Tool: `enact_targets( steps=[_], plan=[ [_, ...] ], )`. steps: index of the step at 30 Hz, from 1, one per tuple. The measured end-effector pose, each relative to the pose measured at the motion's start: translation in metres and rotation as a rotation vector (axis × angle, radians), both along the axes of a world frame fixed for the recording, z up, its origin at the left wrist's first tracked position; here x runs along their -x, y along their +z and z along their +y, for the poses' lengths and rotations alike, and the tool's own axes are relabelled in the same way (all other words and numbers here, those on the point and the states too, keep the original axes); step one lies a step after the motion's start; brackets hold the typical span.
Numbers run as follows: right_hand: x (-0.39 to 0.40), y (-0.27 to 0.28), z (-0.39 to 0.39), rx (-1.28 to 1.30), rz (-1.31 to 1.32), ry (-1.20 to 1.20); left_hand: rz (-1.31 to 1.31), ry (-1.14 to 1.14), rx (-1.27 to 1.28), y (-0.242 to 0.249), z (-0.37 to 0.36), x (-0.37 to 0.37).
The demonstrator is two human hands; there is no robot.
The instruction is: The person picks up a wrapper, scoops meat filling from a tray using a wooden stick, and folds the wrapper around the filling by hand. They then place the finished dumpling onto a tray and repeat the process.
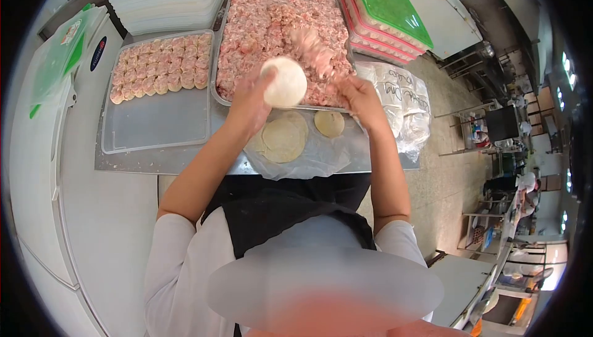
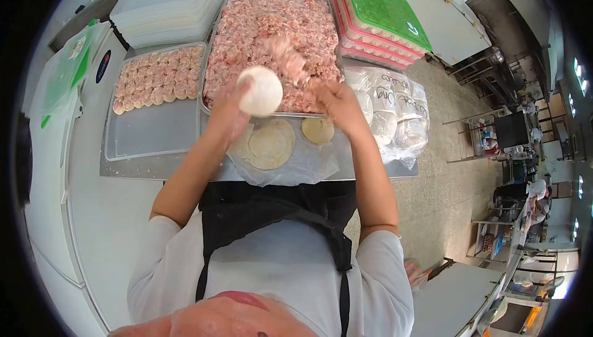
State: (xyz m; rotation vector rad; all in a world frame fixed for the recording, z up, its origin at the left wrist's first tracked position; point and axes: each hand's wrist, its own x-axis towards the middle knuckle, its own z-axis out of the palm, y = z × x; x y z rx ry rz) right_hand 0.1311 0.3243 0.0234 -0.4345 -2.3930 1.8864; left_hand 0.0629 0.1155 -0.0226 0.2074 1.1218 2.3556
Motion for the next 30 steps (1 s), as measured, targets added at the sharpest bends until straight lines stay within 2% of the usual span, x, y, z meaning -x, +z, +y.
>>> enact_targets(
  steps=[1, 4, 6, 8, 9, 10, 12, 15, 16, 18, 19, 21, 22, 24, 25, 26, 28, 29, 30],
  plan=[
    [0.001, 0.012, 0.006, -0.032, -0.044, 0.041, -0.064, 0.063, -0.183, 0.006, 0.007, 0.005],
    [0.008, 0.012, -0.005, 0.08, 0.058, 0.04, -0.197, 0.126, -0.343, 0.029, 0.034, 0.016],
    [0.015, -0.019, 0.002, -0.012, 0.149, 0.111, -0.106, 0.054, -0.412, 0.038, 0.041, 0.025],
    [0.012, -0.031, -0.005, -0.399, 0.236, 0.078, -0.325, 0.157, -0.521, 0.043, 0.045, 0.034],
    [0.007, -0.024, -0.003, -0.62, 0.378, 0.086, -0.316, 0.194, -0.442, 0.044, 0.044, 0.034],
    [0.001, -0.013, 0.002, -0.618, 0.382, 0.085, -0.311, 0.195, -0.44, 0.047, 0.042, 0.031],
    [-0.014, 0.013, 0.008, -1.146, 0.338, 0.16, -0.313, 0.256, -0.39, 0.05, 0.039, 0.024],
    [-0.027, 0.041, -0.017, -1.088, 0.297, 0.067, -0.291, 0.289, -0.422, 0.035, 0.041, 0.039],
    [-0.021, 0.031, -0.014, -1.088, 0.298, 0.063, -0.289, 0.286, -0.421, 0.04, 0.038, 0.039],
    [-0.006, 0.003, 0.0, -1.112, 0.505, 0.265, -0.33, 0.2, -0.395, 0.047, 0.034, 0.039],
    [-0.01, 0.025, -0.008, -1.118, 0.507, 0.27, -0.329, 0.203, -0.401, 0.048, 0.032, 0.038],
    [-0.021, 0.072, -0.02, -1.396, 0.109, 0.272, -0.294, 0.225, -0.392, 0.049, 0.025, 0.042],
    [-0.018, 0.065, -0.021, -1.392, 0.111, 0.265, -0.289, 0.221, -0.388, 0.046, 0.023, 0.046],
    [-0.009, 0.036, -0.021, -1.305, 0.456, 0.275, -0.235, 0.222, -0.351, 0.039, 0.026, 0.057],
    [-0.005, 0.026, -0.023, -1.25, 0.344, 0.272, -0.216, 0.186, -0.342, 0.041, 0.026, 0.059],
    [-0.004, 0.024, -0.02, -1.255, 0.346, 0.211, -0.237, 0.211, -0.381, 0.043, 0.023, 0.058],
    [-0.001, 0.038, -0.007, -1.102, 0.483, 0.294, -0.276, 0.161, -0.457, 0.046, 0.012, 0.059],
    [-0.004, 0.047, -0.002, -1.12, 0.495, 0.225, -0.304, 0.09, -0.473, 0.042, 0.003, 0.059],
    [-0.009, 0.056, -0.001, -0.897, 0.448, 0.239, -0.074, 0.016, -0.423, 0.039, 0.0, 0.057]
  ],
)
